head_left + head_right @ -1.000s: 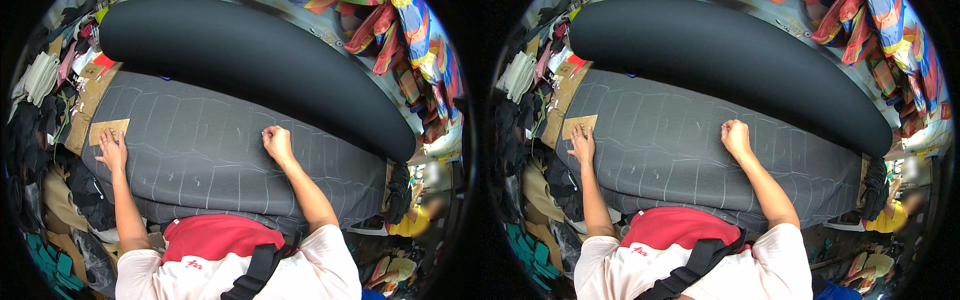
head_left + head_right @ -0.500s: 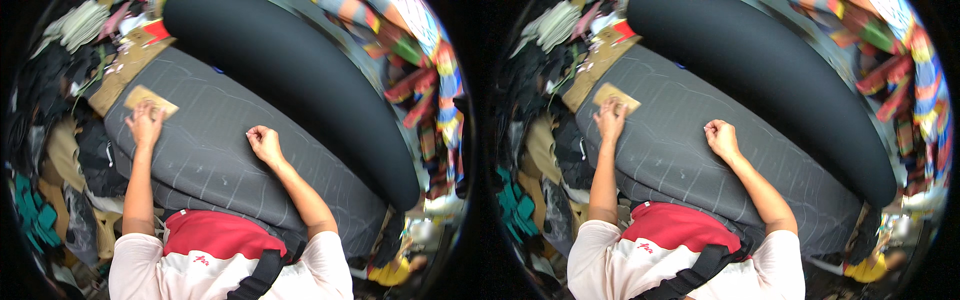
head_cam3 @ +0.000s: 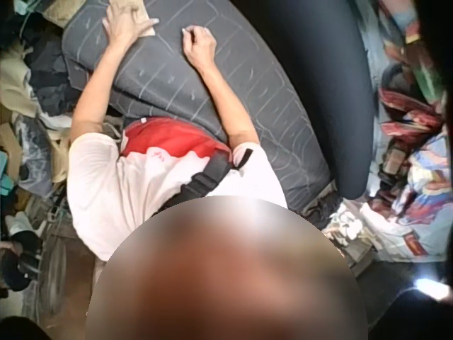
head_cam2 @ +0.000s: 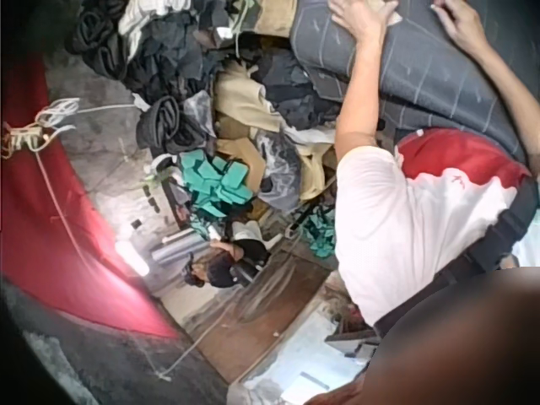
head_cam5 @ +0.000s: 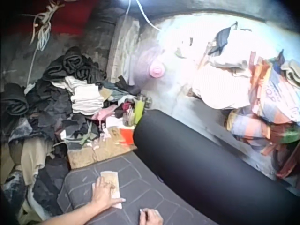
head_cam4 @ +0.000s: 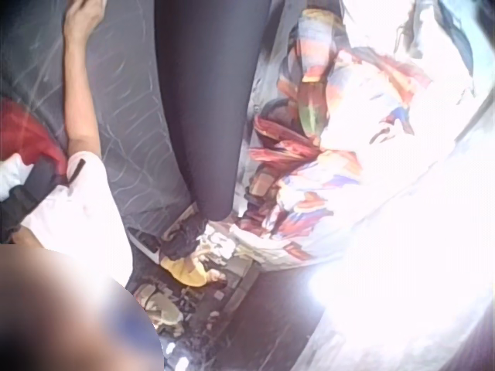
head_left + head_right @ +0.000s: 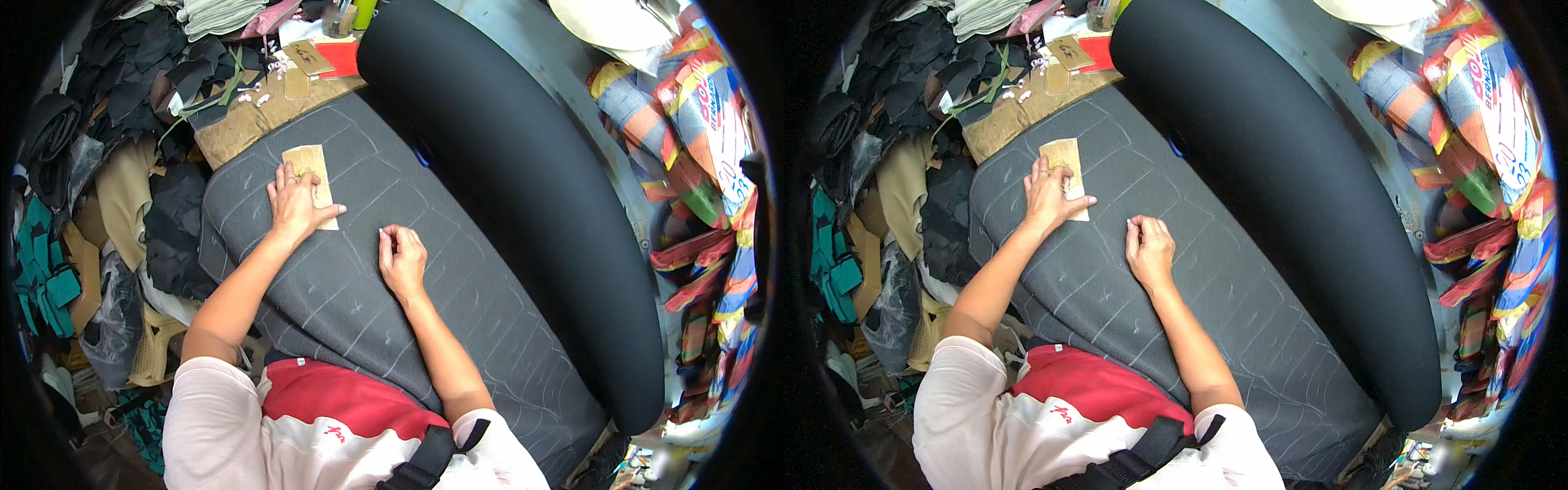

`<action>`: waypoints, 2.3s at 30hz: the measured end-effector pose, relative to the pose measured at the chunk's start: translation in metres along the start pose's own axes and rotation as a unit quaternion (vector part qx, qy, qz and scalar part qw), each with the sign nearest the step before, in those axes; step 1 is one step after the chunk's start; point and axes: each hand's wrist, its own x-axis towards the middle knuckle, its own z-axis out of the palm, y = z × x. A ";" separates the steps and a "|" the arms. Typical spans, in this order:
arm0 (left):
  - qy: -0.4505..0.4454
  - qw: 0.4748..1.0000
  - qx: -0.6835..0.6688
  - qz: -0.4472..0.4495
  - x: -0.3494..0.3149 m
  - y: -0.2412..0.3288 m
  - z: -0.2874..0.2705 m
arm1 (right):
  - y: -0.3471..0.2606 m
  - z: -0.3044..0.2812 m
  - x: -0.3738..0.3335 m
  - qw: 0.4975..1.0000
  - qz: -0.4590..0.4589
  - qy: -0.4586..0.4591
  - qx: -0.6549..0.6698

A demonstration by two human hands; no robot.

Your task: The person uses a small rectangular card to rub white chalk lines onto a large piece of dark fabric laid on a work table. They repeatedly reposition the card and rub along the fabric surface, creating a grid of white lines. The person also briefly handles a small white strip of material before resuming the marking.

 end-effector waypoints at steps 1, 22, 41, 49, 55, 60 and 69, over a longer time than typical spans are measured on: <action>0.016 1.000 -0.009 0.007 0.004 0.002 0.000 | 0.000 0.000 0.000 1.000 0.002 -0.006 -0.003; 0.001 0.975 0.090 -0.203 0.253 -0.066 -0.025 | -0.001 0.000 0.007 0.999 0.035 -0.011 -0.004; 0.092 0.927 -0.333 -0.146 -0.047 -0.122 -0.044 | 0.012 -0.025 0.005 0.984 0.094 -0.042 0.143; -0.321 0.636 -0.661 -0.234 -0.209 -0.068 0.000 | 0.024 -0.274 -0.118 0.965 0.173 -0.015 -0.197; -0.298 0.727 -0.615 -0.066 -0.171 0.008 -0.015 | -0.004 -0.373 -0.308 0.753 0.383 0.422 -0.329; -0.303 0.834 -0.444 0.126 -0.179 0.038 -0.019 | 0.004 -0.335 -0.423 0.513 0.556 0.591 -0.281; -0.003 0.873 -0.100 0.477 -0.168 0.069 -0.003 | 0.024 -0.331 -0.452 0.525 0.521 0.550 -0.388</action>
